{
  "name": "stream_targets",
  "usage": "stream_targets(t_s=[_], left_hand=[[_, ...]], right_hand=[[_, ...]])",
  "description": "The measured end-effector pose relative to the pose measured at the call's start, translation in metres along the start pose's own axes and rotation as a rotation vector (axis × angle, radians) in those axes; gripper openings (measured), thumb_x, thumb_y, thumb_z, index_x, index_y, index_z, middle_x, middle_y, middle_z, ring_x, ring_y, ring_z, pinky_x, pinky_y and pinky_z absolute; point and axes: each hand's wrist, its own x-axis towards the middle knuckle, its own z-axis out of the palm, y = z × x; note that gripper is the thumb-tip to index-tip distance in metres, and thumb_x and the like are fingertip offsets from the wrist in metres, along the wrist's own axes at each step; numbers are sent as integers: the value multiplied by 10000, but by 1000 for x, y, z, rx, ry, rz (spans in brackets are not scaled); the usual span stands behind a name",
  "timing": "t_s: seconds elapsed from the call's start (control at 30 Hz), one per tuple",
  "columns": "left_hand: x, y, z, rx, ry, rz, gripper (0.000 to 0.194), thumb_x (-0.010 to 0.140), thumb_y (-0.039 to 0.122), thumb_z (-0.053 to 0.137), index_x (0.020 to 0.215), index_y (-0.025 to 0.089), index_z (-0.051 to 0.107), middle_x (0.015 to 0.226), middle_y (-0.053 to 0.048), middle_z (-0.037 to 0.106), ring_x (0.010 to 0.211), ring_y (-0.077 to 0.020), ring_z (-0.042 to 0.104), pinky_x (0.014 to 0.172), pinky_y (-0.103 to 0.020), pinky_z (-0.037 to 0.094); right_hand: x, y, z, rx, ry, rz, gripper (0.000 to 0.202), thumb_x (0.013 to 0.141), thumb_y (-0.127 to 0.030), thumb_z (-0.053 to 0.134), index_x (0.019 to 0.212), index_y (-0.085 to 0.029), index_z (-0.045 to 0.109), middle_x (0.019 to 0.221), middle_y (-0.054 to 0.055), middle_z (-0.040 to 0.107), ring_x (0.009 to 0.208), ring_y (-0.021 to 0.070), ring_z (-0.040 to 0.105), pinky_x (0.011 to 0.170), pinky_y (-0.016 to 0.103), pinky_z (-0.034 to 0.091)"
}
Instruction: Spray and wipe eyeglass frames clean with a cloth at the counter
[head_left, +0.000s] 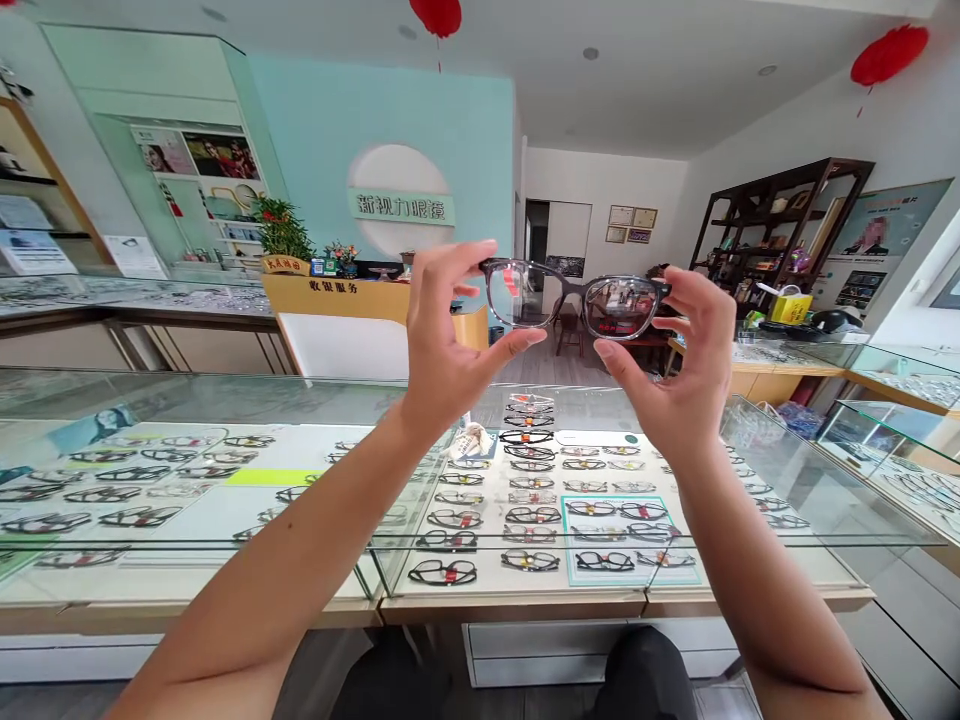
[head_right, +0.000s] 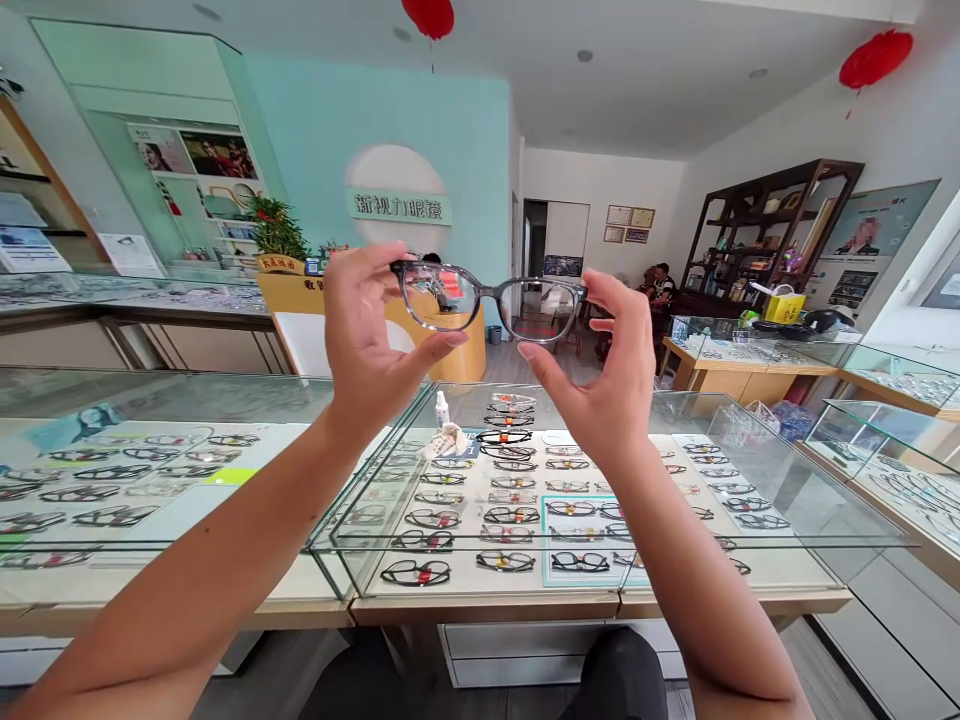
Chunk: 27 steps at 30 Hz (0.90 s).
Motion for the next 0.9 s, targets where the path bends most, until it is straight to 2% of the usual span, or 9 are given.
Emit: stream_targets(t_s=[0.1,0.2,0.4,0.5,0.63,0.9], left_hand=[[-23,-17,5,-27,-27,-85,961,667,719,939,1490,403,557,1372,-70,601,1236,-304,674,992,-466,597],[-58,-36,13,-78,-46,-216,898,686,633,974,1456,378,589,1334,-68,632,1172,-276,697,982,-448,606],[-141,-72,35,-245,-61,-624,803,688,465,1025,1370,306,632,1270,-89,696,1148,-257,734,1004,-430,612],[-174,-85,44,-362,-55,-807,790,681,425,1032,1330,272,609,1263,-97,714,1151,-245,750,1049,-423,596],[-201,-98,53,-410,-49,-949,788,658,422,1037,1282,253,586,1293,-102,702,1149,-244,759,1014,-392,600],[-237,-112,64,-466,7,-1046,796,597,382,1066,1221,252,590,1244,-81,698,1122,-251,785,908,-343,609]], right_hand=[[-15,16,16,17,-23,61,668,940,-461,806,1518,-359,486,1453,112,577,1296,350,624,989,564,628],[-37,36,35,20,-66,134,644,939,-478,812,1489,-340,508,1423,109,609,1270,331,641,978,533,630],[-99,86,79,99,-206,355,634,921,-513,831,1445,-299,544,1410,123,631,1252,319,658,976,508,610],[-125,110,99,185,-288,510,647,892,-523,852,1421,-295,556,1390,123,647,1275,322,653,1002,501,589],[-149,132,118,279,-361,672,641,856,-505,883,1373,-294,570,1357,111,671,1293,314,644,1015,482,568],[-186,153,136,406,-399,882,655,822,-502,907,1350,-301,576,1305,93,684,1289,290,639,1035,460,564]])
